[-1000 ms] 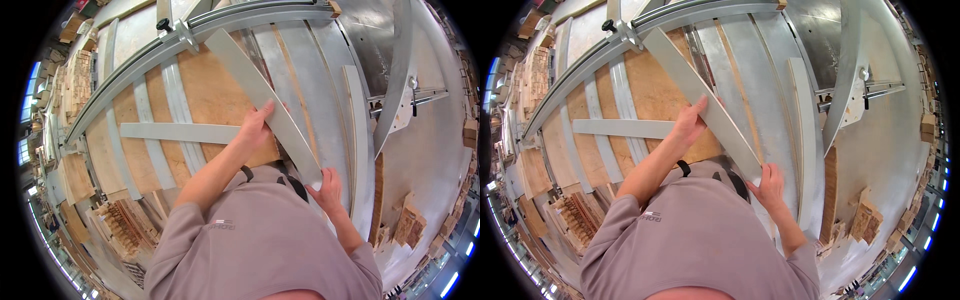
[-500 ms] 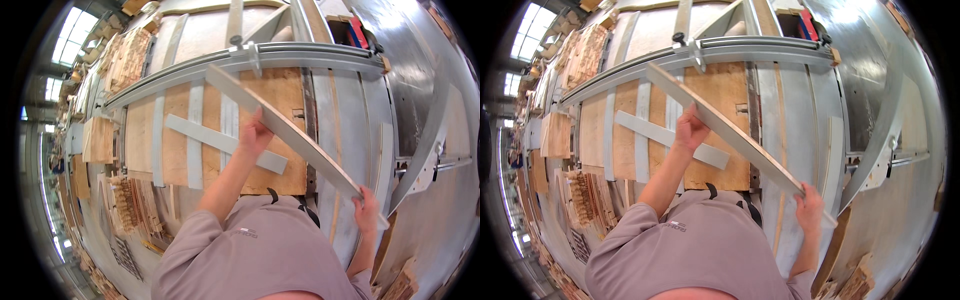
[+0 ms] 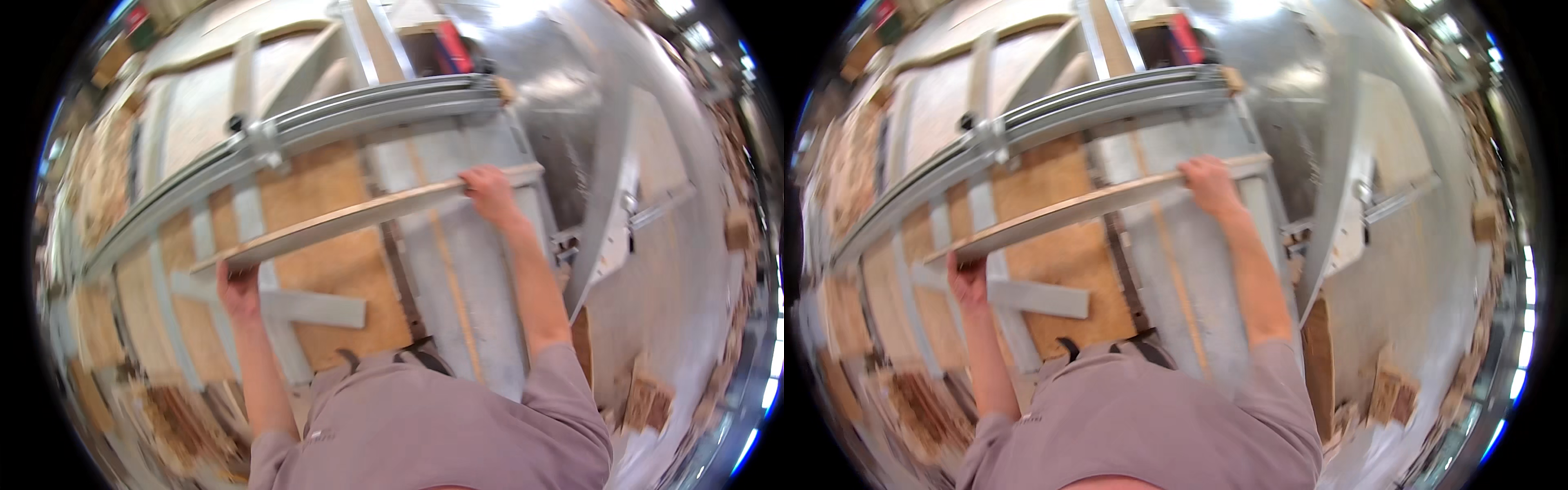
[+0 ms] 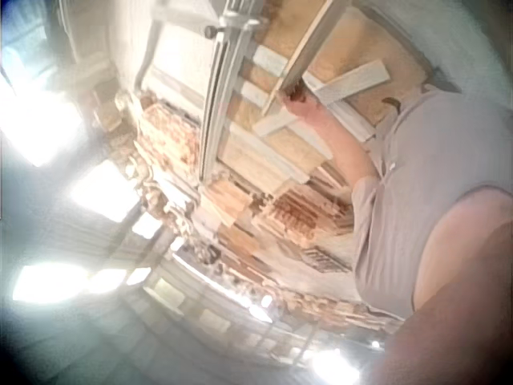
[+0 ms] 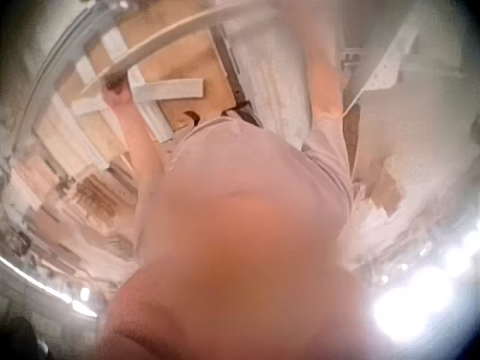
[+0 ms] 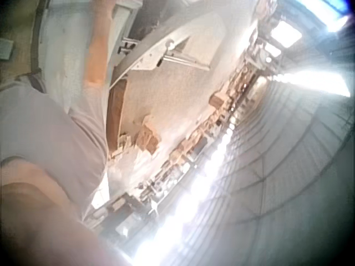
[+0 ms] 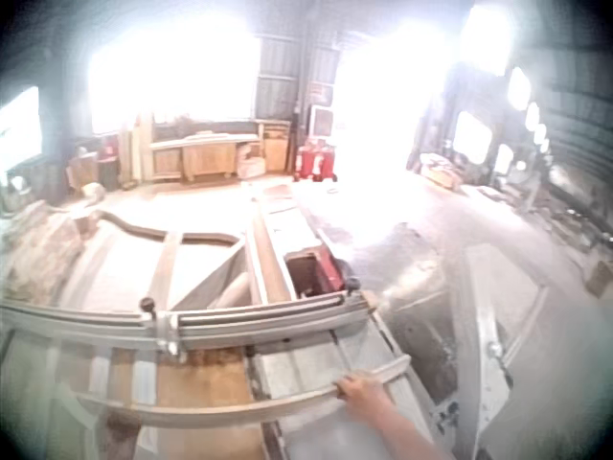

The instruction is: The person uses a table saw to cut long, white rectangular boards. They guide the boards through the saw blade using a metal fence and a push stick, then remove the cut pieces and place them on a nearby surface.

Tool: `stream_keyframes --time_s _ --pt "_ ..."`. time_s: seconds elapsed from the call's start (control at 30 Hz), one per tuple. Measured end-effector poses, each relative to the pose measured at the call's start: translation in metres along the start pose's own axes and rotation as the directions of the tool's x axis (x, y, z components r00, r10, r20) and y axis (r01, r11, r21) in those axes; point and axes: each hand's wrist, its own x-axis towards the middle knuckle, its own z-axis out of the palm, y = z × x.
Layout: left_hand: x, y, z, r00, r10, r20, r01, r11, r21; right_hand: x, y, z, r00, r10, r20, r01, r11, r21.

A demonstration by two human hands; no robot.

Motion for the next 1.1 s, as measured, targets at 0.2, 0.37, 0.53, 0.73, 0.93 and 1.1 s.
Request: stream_keyframes --time_s 0.2,0.37,0.53,0.73,0.93,1.1 --pt "0.019 -0.073 0.017 0.967 -0.123 -0.224 0.143 0.987 0.076 0.026 -0.052 0.020 0.988 -0.153 0.036 0.157 0.968 -0.197" --pt "0.017 -0.155 0.091 0.957 -0.204 -0.207 0.245 0.950 0.194 0.034 -0.028 0.037 0.983 -0.077 0.169 0.111 0.974 -0.199" --pt "0.027 -0.186 0.139 0.930 -0.217 -0.296 0.300 0.915 0.271 0.051 0.012 0.022 0.979 -0.011 0.205 0.038 0.991 -0.126" --pt "0.071 -0.205 0.151 0.897 -0.252 -0.362 0.353 0.902 0.249 0.083 0.041 0.014 0.945 0.134 0.299 -0.101 0.987 -0.124" --pt "0.136 -0.204 0.124 0.919 -0.209 -0.334 0.292 0.931 0.221 0.099 0.052 0.051 0.998 0.053 0.039 -0.045 0.979 -0.201" --pt "0.160 -0.200 0.121 0.909 -0.231 -0.347 0.325 0.914 0.244 0.109 0.062 0.079 0.994 0.061 -0.085 -0.081 0.965 -0.250"
